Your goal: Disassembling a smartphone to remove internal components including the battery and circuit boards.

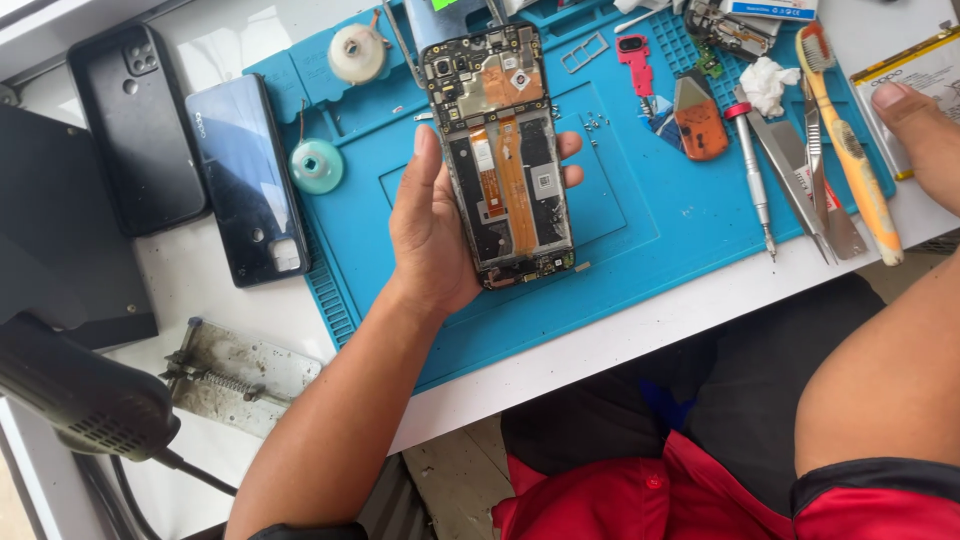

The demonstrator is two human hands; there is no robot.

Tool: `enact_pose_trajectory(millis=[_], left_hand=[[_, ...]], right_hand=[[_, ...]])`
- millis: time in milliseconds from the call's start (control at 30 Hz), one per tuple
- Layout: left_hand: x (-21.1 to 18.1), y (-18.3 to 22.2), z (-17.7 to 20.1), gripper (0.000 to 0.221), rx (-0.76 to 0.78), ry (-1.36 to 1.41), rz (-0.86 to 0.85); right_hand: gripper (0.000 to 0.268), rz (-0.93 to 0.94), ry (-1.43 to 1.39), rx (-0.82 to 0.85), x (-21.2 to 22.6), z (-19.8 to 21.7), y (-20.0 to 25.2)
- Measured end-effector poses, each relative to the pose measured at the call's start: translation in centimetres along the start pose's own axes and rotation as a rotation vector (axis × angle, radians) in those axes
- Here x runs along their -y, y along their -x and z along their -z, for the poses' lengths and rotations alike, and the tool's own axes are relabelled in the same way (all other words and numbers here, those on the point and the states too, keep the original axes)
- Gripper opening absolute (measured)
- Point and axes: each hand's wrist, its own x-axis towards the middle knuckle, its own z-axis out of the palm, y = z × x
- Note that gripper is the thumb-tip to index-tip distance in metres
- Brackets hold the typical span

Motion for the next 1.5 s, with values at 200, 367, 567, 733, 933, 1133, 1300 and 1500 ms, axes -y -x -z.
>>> enact_pose_trajectory(millis=[200,367,567,733,933,1133,1300,1500], left_hand=[[0.0,0.0,0.0,0.081,0.012,-0.100,-0.018],[0.3,-0.4,0.6,0.071,0.041,-0.127,-0.041],[0.4,-0.4,-0.2,0.061,-0.104,-0.272,-0.041],[0.3,-0.3,-0.7,0.051,-0.184,-0.272,-0.035],[0.4,-0.4,-0.4,0.047,-0.135,-0.277,-0.038],[0.3,-0.2,-0.5,0.048,-0.127,-0.314,-0.028],[0.3,-0.1,-0.4,0.054,-0.097,-0.321,-0.054],[0.3,-0.3,0.0,0.073,-0.065,-0.160,0.004]], right_hand=[[0.063,0.157,0.063,-0.025,-4.4,0.5,-1.9],[0.059,0.067,-0.017,-0.030,-1.4,0.4,0.1],[0.055,0.054,-0.049,-0.019,-4.1,0.3,-1.9],[0.056,0.037,-0.109,0.012,-5.0,0.1,-3.1],[0.051,0.230,-0.139,-0.035,-4.0,-0.2,-2.4],[0.054,0.303,-0.103,-0.109,-1.9,-0.2,0.0],[0.054,0.240,-0.039,-0.140,2.1,-0.1,3.2],[0.060,0.224,0.010,-0.139,3.1,0.5,4.1]])
